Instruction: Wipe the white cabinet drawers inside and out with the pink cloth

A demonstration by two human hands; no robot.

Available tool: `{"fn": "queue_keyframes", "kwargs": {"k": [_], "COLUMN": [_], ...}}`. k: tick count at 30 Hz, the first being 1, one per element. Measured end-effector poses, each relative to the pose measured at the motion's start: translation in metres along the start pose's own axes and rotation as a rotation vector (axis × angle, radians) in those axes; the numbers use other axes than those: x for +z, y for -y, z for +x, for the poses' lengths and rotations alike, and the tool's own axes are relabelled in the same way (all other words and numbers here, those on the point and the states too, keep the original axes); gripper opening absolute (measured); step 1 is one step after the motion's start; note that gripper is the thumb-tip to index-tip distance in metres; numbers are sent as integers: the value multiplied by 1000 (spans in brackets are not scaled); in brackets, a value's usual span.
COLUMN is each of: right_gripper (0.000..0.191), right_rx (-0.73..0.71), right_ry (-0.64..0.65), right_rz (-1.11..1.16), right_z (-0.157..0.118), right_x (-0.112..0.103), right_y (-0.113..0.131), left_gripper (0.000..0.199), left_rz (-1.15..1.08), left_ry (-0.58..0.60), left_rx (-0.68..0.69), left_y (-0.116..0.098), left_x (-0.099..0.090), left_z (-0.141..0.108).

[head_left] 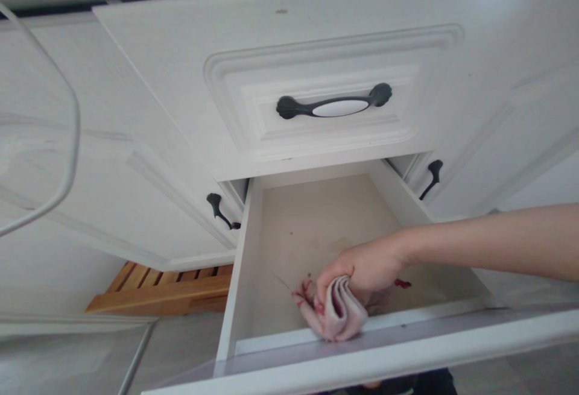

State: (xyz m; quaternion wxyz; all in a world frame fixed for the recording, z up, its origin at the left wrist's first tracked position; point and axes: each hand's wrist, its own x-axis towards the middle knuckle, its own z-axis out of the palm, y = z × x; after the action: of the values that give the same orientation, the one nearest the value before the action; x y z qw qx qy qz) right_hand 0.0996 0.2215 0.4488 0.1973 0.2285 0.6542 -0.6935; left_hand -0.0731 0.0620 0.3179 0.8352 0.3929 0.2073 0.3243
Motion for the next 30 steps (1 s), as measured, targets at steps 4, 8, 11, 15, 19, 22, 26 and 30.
{"fn": "queue_keyframes", "kwargs": {"k": [4,8,11,15,19,22,26,30], "right_gripper": [17,25,20,6,12,14,36,33], "right_rx": [127,21,-339,-563,-273,-222,-519,-547], "right_ry": [-103,-266,-528,-652,-1100,-1105,-627,-583], "right_rz": [-177,-510,-888,-1098,-1155,-1326,-1598,-1467], "right_z": [-40,-56,-40,16,82,115,134,130], "right_x": [-17,-27,-33,-53,-89,-119,-146,-151], "right_y": [-18,-14,-1,25,49,57,57,53], "left_gripper": [39,40,40,41,40,41,41,40], "left_rz": [-1,-17,-38,-67,-88,-134,-220,-178], "left_ry": [99,144,142,110,78,25,-41,23], "left_rx": [-3,10,21,37,55,49,69,99], "left_y": [1,6,14,29,49,59,62,58], "left_x": [2,1,0,2,5,7,8,9], "left_z": [5,6,5,4,1,-5,-11,-8]}}
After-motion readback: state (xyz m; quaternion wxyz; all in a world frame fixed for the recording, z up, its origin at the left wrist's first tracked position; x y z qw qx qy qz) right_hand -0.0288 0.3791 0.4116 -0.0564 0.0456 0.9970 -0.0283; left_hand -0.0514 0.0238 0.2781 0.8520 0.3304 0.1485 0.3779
